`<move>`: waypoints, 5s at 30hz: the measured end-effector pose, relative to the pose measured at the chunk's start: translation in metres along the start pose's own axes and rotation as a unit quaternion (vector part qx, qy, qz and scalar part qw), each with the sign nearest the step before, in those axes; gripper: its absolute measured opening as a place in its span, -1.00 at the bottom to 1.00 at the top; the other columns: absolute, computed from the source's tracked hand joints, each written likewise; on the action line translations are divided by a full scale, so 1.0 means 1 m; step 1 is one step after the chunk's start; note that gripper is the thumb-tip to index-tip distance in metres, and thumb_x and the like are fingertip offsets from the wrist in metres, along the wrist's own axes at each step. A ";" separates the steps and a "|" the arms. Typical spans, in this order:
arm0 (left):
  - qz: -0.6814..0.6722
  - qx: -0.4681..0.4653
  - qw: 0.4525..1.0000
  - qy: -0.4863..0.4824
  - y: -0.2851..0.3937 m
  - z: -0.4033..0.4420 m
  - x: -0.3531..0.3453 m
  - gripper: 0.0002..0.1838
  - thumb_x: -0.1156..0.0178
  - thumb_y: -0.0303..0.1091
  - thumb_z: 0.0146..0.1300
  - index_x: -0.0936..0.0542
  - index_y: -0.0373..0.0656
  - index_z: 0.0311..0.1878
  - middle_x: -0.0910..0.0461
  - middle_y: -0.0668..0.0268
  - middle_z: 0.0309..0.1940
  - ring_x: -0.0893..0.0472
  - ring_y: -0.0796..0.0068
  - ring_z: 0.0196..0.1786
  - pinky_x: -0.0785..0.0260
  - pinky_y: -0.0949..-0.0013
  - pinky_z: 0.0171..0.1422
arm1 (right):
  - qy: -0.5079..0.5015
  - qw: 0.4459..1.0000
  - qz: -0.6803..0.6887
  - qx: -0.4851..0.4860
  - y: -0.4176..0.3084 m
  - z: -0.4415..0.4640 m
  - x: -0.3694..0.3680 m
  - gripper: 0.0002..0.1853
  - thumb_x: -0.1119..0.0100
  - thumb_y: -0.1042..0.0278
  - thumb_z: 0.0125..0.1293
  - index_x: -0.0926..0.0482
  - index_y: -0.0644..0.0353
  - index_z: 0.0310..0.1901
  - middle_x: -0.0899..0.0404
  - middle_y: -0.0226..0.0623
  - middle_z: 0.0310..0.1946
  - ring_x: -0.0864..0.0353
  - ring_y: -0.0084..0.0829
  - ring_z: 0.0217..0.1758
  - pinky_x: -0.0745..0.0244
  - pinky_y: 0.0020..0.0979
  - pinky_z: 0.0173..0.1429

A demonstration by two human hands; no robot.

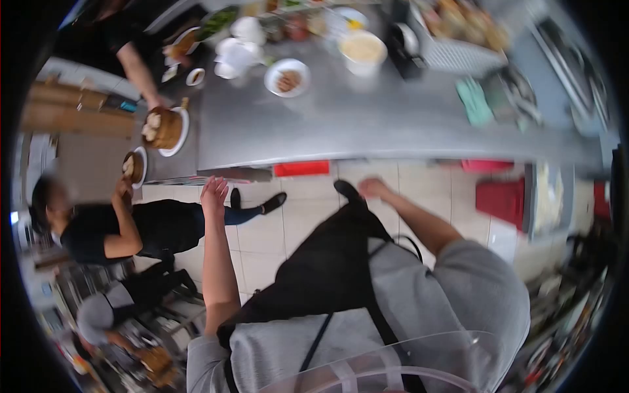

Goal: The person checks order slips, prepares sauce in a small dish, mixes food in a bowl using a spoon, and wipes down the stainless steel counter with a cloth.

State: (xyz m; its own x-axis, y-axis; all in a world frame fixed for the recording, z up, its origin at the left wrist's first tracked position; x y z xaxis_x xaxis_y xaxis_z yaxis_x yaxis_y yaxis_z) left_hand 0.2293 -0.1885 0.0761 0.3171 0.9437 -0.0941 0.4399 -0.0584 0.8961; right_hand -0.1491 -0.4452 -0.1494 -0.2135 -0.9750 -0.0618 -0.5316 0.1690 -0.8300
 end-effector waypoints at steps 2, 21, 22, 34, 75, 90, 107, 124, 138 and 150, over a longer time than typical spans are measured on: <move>0.027 0.069 0.996 -0.041 -0.045 -0.037 0.013 -0.64 0.01 -0.31 0.22 -0.33 -0.23 0.06 -0.47 0.10 -0.10 -0.53 0.29 -0.10 -0.42 0.34 -0.08 | 0.185 0.975 0.090 -0.084 0.049 -0.019 0.032 -0.79 0.03 0.24 0.18 -0.54 0.12 -0.26 -0.54 -0.36 -0.47 -0.50 -0.45 -0.47 -0.44 -0.47 -0.33; 0.219 0.099 0.964 -0.112 -0.066 -0.147 0.028 -0.50 -0.03 -0.18 0.20 -0.25 -0.22 0.15 -0.40 0.05 0.00 -0.49 0.25 -0.06 -0.37 0.30 -0.05 | 0.348 0.720 0.593 0.094 0.010 -0.025 0.098 -0.64 0.15 0.30 0.22 -0.31 0.04 0.08 -0.42 -0.29 -0.03 -0.41 -0.29 0.02 -0.39 -0.21 -0.05; 0.223 0.103 0.963 -0.109 -0.068 -0.148 0.032 -0.50 -0.03 -0.19 0.20 -0.25 -0.23 0.15 -0.40 0.05 0.00 -0.49 0.25 -0.07 -0.37 0.31 -0.06 | 0.337 0.718 0.600 0.105 0.020 -0.005 0.100 -0.66 0.15 0.32 0.22 -0.32 0.05 0.05 -0.42 -0.28 -0.07 -0.42 -0.29 -0.01 -0.39 -0.20 -0.07; 0.248 0.107 0.959 -0.084 -0.067 -0.174 0.028 -0.55 0.02 -0.22 0.23 -0.28 -0.26 0.12 -0.45 0.06 -0.06 -0.52 0.26 -0.13 -0.41 0.32 -0.09 | 0.311 0.735 0.585 0.145 -0.010 0.022 0.081 -0.72 0.14 0.52 0.13 -0.36 0.09 -0.10 -0.44 -0.33 -0.20 -0.42 -0.36 -0.08 -0.37 -0.24 -0.03; -0.194 -0.012 0.949 0.250 0.098 0.311 0.001 -0.79 0.08 -0.21 0.25 -0.40 -0.08 -0.44 -0.37 0.40 -0.65 -0.36 0.50 -0.64 -0.39 0.33 -0.45 | 0.349 0.805 -0.392 0.277 -0.247 -0.108 0.156 -0.80 -0.07 0.58 0.05 -0.49 0.23 -0.24 -0.36 -0.09 -0.11 -0.36 -0.17 -0.08 -0.30 -0.30 -0.02; -0.325 0.038 0.902 0.282 0.118 0.379 0.090 -0.81 0.08 -0.28 0.27 -0.40 -0.07 -0.46 -0.42 0.40 -0.67 -0.31 0.65 -0.71 -0.34 0.58 -0.55 | 0.362 0.775 -0.458 0.244 -0.246 -0.096 0.150 -0.74 -0.01 0.69 0.00 -0.40 0.22 -0.22 -0.31 -0.05 -0.17 -0.33 -0.11 -0.13 -0.29 -0.22 -0.05; 0.005 -0.104 0.995 -0.001 0.117 0.087 -0.193 -0.72 -0.12 -0.12 0.16 -0.53 -0.17 -0.40 -0.33 0.48 -0.76 -0.29 0.70 -0.76 -0.17 0.60 -0.68 | 0.384 0.773 -0.413 0.289 -0.264 -0.112 0.147 -0.82 -0.03 0.56 0.01 -0.45 0.19 -0.28 -0.39 -0.09 -0.20 -0.37 -0.10 -0.15 -0.33 -0.24 -0.09; 0.009 -0.369 0.882 -0.292 0.270 -0.102 -0.457 -0.83 -0.08 -0.26 0.20 -0.48 -0.17 -0.28 -0.55 0.37 -0.42 -0.48 0.66 -0.38 -0.30 0.56 -0.26 | 0.462 0.670 -0.387 0.434 -0.373 -0.238 0.214 -0.71 -0.15 0.53 -0.01 -0.45 0.24 -0.18 -0.46 -0.13 -0.18 -0.43 -0.13 -0.10 -0.32 -0.27 -0.01; -0.162 -0.474 0.863 -0.064 0.396 -0.065 -0.389 -0.84 -0.16 -0.36 0.07 -0.45 -0.14 -0.28 -0.54 0.37 -0.30 -0.47 0.55 -0.16 -0.29 0.43 -0.10 | 0.670 0.293 -0.327 0.598 -0.691 -0.433 0.327 -0.78 -0.12 0.22 0.15 -0.56 0.19 -0.29 -0.56 -0.31 -0.32 -0.51 -0.41 -0.22 -0.33 -0.47 -0.08; -0.154 -0.472 0.867 -0.041 0.409 -0.055 -0.384 -0.84 -0.09 -0.48 0.01 -0.38 -0.12 -0.30 -0.55 0.24 -0.20 -0.46 0.53 -0.17 -0.29 0.42 -0.10 | 0.768 0.161 -0.423 0.453 -0.697 -0.413 0.349 -0.77 0.11 0.12 0.23 -0.51 0.00 -0.39 -0.55 -0.50 -0.38 -0.50 -0.40 -0.25 -0.27 -0.33 -0.16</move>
State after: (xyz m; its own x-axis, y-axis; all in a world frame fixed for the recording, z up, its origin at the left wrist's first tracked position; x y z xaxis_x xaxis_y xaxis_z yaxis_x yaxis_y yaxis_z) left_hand 0.2418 -0.5568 0.5028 0.3830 0.8388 -0.3869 -0.3581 0.5209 0.7749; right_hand -0.1918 -0.8440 0.6363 -0.6993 0.7101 -0.0818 -0.7141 -0.6992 0.0351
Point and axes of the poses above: each hand's wrist, its own z-axis towards the middle knuckle, its own x-axis out of the back of the hand, y = z × x, the point moved 6 cm from there along z, towards the middle knuckle
